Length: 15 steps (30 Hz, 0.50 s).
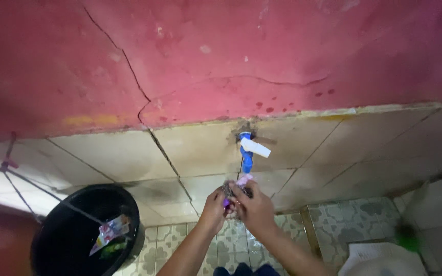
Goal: Cleaning and organizing toiletries in a bathroom shower caddy.
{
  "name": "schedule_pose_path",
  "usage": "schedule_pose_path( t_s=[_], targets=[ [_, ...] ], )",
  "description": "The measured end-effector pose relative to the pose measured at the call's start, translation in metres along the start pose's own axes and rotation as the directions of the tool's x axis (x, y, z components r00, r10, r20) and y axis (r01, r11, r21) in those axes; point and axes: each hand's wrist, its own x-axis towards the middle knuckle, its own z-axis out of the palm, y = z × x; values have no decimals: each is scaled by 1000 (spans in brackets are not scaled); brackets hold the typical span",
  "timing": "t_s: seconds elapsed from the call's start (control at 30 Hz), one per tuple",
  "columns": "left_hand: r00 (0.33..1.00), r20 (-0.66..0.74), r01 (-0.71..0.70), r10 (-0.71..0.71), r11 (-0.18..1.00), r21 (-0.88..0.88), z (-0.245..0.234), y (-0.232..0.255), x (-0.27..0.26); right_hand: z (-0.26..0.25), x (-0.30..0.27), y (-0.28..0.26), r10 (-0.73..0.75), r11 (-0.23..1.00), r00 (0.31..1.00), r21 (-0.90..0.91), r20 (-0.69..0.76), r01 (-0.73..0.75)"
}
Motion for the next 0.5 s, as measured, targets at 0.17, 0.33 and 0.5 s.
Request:
schedule_pose_path(
  t_s=[0.17, 0.33, 0.5],
  targets=[
    [996, 66, -56, 54, 997, 44, 0, 8, -8, 22, 14, 70, 443, 893, 896, -103, 29, -438],
    [983, -85, 176, -163, 967, 182, 21, 26, -21, 4, 17, 27, 409, 911, 906, -8, -105, -412],
    [988, 47, 138, -145, 982, 128, 16, 25, -12, 45, 8, 53, 440, 893, 880, -188, 179, -408]
  ],
)
